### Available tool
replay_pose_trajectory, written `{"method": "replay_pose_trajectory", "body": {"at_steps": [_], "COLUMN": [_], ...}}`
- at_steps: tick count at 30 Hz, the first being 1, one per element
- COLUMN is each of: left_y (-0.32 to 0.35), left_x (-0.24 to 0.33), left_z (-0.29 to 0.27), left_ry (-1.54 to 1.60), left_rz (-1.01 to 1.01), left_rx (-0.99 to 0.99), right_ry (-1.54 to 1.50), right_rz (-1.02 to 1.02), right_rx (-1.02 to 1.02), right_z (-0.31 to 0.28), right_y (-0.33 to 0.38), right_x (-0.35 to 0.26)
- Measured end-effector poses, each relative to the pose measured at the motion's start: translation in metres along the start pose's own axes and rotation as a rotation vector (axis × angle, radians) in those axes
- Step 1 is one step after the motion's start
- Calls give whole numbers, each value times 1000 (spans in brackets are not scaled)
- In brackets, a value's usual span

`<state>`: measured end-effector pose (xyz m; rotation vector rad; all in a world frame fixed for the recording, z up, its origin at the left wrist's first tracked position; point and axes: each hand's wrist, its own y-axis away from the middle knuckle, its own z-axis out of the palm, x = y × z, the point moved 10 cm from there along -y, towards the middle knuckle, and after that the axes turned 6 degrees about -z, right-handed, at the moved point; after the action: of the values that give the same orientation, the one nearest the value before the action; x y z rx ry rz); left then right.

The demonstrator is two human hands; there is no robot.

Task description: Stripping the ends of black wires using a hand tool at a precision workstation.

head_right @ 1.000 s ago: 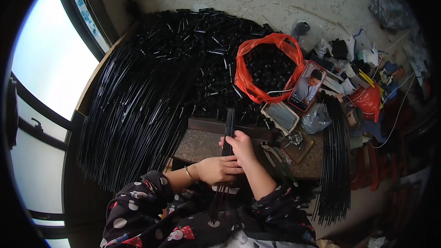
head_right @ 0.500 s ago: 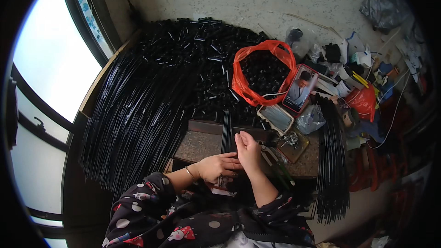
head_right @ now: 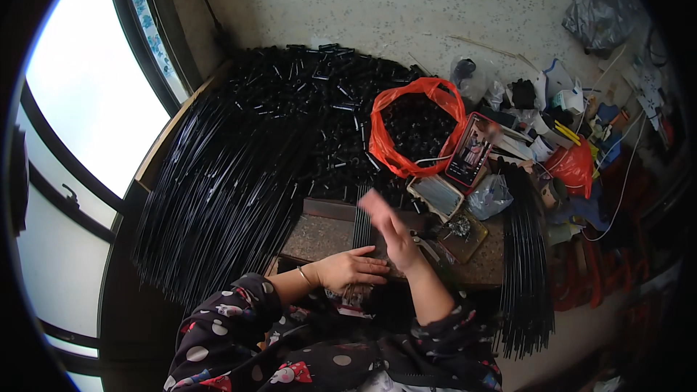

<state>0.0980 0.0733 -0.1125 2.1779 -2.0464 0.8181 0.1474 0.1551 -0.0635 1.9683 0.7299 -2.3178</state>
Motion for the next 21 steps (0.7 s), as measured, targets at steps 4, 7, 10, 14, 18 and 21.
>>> {"method": "replay_pose_trajectory", "body": {"at_steps": [4, 7, 10, 14, 18, 21], "left_y": [4, 2, 6, 3, -3, -3], "left_x": [-15, -26, -17, -12, -17, -19], "left_z": [-16, -18, -12, -9, -15, -22], "left_ry": [256, 251, 196, 95, 263, 300], "left_rz": [-43, -197, -1, -71, -136, -162], "left_rx": [162, 188, 237, 177, 175, 149], "right_ry": [6, 329, 452, 315, 194, 295], "right_rz": [2, 29, -32, -137, 1, -150], "right_rx": [-424, -136, -70, -241, -122, -216], "right_z": [64, 39, 48, 57, 33, 45], "right_y": [49, 55, 53, 53, 57, 43], "right_x": [-36, -27, -48, -68, -52, -89]}}
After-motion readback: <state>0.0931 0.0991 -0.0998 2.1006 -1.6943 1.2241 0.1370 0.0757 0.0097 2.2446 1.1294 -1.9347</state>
